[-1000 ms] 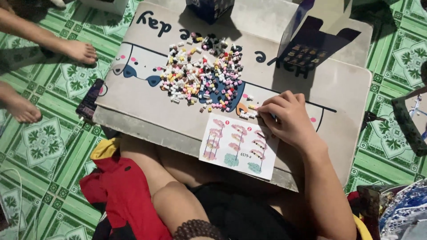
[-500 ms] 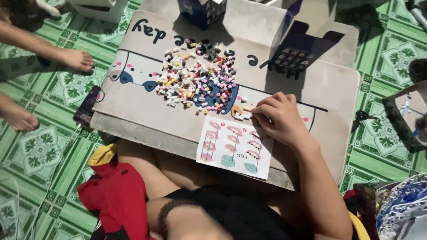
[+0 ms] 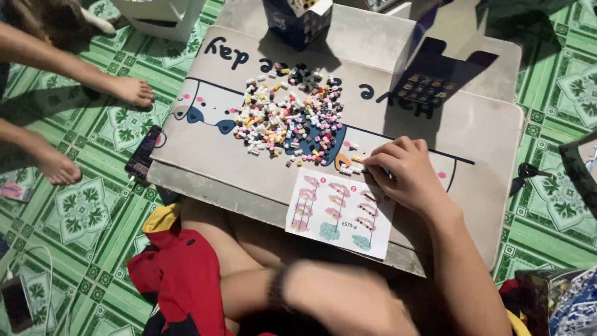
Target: The person assembles small interlocking toy blocks by following a printed instruction manual.
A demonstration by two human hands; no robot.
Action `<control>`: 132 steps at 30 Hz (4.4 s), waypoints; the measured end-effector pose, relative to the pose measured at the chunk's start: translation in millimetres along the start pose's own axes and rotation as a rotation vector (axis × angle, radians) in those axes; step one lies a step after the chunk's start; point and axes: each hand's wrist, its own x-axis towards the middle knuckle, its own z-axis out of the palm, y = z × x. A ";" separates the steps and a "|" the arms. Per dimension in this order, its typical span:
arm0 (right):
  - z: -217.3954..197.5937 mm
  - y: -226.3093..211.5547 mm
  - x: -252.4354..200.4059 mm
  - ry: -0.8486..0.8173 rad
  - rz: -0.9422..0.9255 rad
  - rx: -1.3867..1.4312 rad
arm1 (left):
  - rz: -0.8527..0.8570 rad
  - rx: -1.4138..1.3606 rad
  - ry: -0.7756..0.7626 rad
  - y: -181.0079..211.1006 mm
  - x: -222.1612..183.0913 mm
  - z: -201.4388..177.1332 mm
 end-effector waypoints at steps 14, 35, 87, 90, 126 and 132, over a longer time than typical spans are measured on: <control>-3.6 -0.3 2.1 0.015 -0.012 0.030 | -0.071 0.425 0.577 -242.0 39.5 -34.0; -2.5 11.5 0.8 0.052 0.129 -0.058 | -0.186 0.260 0.841 -257.8 35.9 -26.0; 11.9 55.4 -6.3 0.575 0.515 0.684 | -0.195 0.435 1.034 -267.9 30.3 -29.9; 10.8 50.0 -3.8 0.563 0.513 0.697 | -0.167 0.407 0.962 -258.9 32.0 -28.6; 6.0 -17.4 6.1 0.107 -0.098 -0.061 | -0.192 0.308 0.799 -247.3 26.6 -34.2; 12.2 -9.7 4.0 0.084 -0.153 -0.099 | -0.168 0.349 0.820 -254.5 31.6 -25.0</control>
